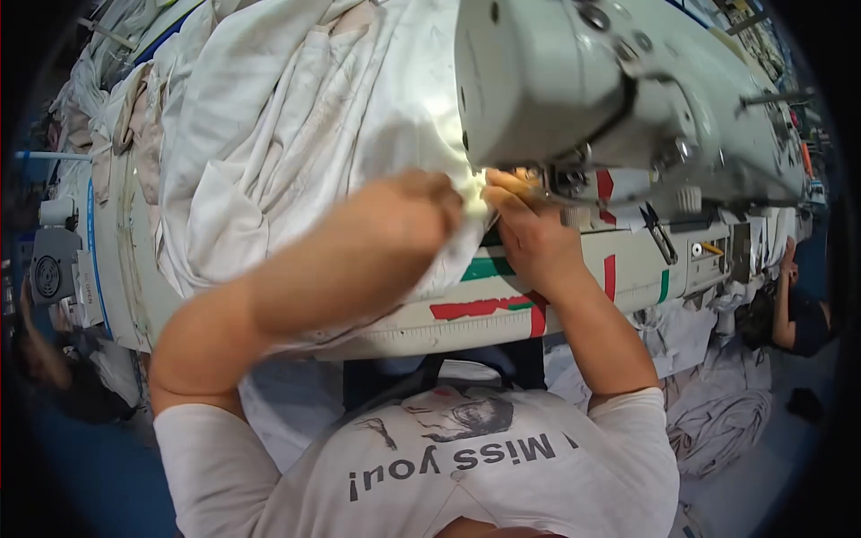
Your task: Sewing white pillowcases using an industrial sewing machine.
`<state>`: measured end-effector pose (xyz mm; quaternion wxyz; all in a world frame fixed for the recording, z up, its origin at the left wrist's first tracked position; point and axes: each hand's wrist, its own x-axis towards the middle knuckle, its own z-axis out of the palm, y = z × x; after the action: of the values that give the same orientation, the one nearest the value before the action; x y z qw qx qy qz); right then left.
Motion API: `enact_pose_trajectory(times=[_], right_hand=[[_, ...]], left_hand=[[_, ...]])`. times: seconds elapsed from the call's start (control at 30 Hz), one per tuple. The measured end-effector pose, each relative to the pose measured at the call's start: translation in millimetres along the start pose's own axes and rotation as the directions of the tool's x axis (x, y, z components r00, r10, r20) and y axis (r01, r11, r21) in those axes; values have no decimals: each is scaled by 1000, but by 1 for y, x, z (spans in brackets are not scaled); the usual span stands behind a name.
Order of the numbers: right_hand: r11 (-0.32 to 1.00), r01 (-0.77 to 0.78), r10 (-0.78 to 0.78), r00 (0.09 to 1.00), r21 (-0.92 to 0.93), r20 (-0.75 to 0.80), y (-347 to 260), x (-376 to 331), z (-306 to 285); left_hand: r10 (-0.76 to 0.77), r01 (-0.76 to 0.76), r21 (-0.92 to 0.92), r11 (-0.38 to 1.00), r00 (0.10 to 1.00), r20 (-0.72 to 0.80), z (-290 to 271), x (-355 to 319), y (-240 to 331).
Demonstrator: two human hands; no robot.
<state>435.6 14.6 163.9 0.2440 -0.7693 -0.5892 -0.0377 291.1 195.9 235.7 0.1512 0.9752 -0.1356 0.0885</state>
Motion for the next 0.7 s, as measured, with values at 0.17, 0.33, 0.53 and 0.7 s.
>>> enact_pose_trajectory(times=[0.17,0.33,0.53,0.7], right_hand=[[985,-69,45,987,156,155,-7,-3,-35],[972,-202,198,979,122,50,18,21,-81],[920,-348,383,896,-182,223,72,78,-50],[944,-240,287,935,-225,207,111,87,-37]], left_hand=[[-245,254,108,961,965,-91,55,8,48],[-494,512,255,820,859,-134,59,31,68],[-580,594,222,773,804,-132,97,57,82],[-609,662,-59,748,647,-459,115,45,86]])
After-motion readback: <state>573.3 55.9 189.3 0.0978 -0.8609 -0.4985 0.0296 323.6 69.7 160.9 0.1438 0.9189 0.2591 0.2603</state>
